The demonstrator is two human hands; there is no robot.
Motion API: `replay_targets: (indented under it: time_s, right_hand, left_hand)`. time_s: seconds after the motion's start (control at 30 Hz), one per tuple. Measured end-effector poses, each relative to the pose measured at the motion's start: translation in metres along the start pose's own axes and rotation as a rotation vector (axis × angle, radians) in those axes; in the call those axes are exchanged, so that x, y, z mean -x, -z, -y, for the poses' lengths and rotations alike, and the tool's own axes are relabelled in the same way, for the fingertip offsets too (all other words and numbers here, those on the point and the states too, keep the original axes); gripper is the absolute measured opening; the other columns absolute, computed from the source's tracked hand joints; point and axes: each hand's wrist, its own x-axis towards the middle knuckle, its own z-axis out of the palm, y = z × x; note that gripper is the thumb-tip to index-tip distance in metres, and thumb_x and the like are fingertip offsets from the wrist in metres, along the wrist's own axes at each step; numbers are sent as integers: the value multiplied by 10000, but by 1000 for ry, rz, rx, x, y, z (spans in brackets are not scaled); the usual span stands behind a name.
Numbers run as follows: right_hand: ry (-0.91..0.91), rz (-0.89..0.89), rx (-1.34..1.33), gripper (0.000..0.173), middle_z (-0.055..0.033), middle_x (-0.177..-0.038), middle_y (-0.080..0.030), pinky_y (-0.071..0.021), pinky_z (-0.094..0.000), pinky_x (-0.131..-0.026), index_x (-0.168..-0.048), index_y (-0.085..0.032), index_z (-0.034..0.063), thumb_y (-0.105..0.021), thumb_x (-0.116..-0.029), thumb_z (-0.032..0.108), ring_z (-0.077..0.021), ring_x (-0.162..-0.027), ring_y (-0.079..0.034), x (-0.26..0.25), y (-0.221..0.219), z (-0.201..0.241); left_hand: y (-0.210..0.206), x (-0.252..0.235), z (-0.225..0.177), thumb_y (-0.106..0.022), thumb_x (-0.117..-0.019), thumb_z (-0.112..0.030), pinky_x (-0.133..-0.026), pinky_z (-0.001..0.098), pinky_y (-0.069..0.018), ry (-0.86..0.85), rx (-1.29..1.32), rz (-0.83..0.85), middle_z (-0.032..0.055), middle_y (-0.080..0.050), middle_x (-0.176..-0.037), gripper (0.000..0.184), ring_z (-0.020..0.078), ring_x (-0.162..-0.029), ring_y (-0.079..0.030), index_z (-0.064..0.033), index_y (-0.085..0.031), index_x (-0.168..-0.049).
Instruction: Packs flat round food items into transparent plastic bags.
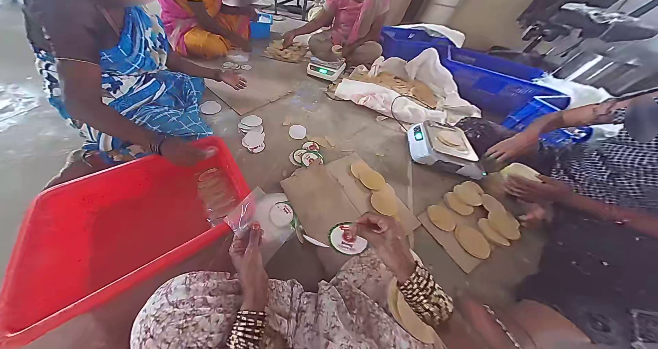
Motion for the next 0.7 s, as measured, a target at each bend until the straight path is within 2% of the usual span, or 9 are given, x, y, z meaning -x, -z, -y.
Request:
replay_targets:
  time_s: [0.1, 0.2, 0.3, 0.33, 0.4, 0.43, 0.5, 0.6, 0.7]
  right_hand:
    - [-3, -84, -145, 176, 42, -728, -682, -546, -234, -642, -831, -709, 105, -778, -840, 267, -45, -676, -648, 24, 31, 3]
    - [-42, -85, -304, 103, 70, -687, -659, -532, -190, -612, -799, -687, 129, -753, -851, 189, -20, -632, -623, 55, 62, 0]
    - [-167, -133, -129, 139, 35, -698, -656, -533, -216, -614, -812, -684, 88, -750, -866, 198, -45, -636, -624, 82, 79, -24]
    - [-224, -128, 39, 195, -17, -765, -687, -559, -274, -659, -879, -703, 57, -769, -860, 239, -98, -699, -661, 89, 82, -37]
    - [-367, 16, 335, 594, -214, -1160, -685, -527, -531, -945, -1254, -661, 6, -815, -841, 404, -339, -1069, -664, 102, 87, -62]
    - [-412, 81, 403, 798, -250, -1316, -614, -478, -589, -1024, -1401, -569, 27, -827, -797, 480, -403, -1202, -605, 106, 87, -73]
    - [-440, 108, 444, 997, -245, -1388, -565, -479, -582, -1036, -1485, -471, 53, -875, -706, 526, -411, -1240, -581, 114, 77, -88]
    - [-455, 29, 412, 1023, -235, -1298, -615, -485, -583, -1004, -1498, -450, 48, -913, -677, 447, -400, -1166, -609, 118, 67, -89]
    - [-465, 19, 152, 629, -128, -1007, -724, -572, -476, -855, -1207, -667, 60, -908, -688, 320, -255, -909, -705, 113, 67, -88]
  left_hand:
    - [0, 0, 2, -590, -965, 11, -648, 179, -557, -15, 9, 53, -75, -681, -765, 92, 8, -660, -633, -39, -668, -955]
    - [3, 2, 3, -590, -984, -31, -668, 188, -569, -13, -3, 93, -85, -687, -802, 84, 12, -698, -650, -69, -665, -975]
    - [3, 1, 6, -589, -989, -36, -681, 185, -567, -15, -6, 117, -95, -689, -807, 91, 6, -717, -652, -87, -662, -968]
    - [2, 0, 6, -586, -989, -31, -663, 181, -559, -14, -12, 114, -95, -683, -790, 99, 4, -695, -643, -88, -659, -953]
    - [1, 0, 7, -583, -991, -21, -650, 183, -559, -6, -23, 113, -91, -676, -766, 106, 6, -669, -637, -81, -652, -938]
    - [0, 0, 7, -585, -990, -15, -647, 184, -562, -3, -23, 112, -88, -677, -763, 106, 9, -662, -638, -78, -653, -938]
    - [1, 2, 8, -583, -986, -11, -631, 179, -559, -4, -36, 119, -88, -678, -757, 105, 7, -646, -634, -74, -654, -941]
    - [1, 4, 7, -579, -985, -11, -626, 171, -549, 2, -68, 124, -92, -667, -748, 108, 0, -639, -623, -73, -648, -929]
    - [2, 5, 6, -594, -985, -22, -624, 171, -546, 17, -87, 132, -90, -665, -748, 95, 3, -639, -622, -78, -647, -929]
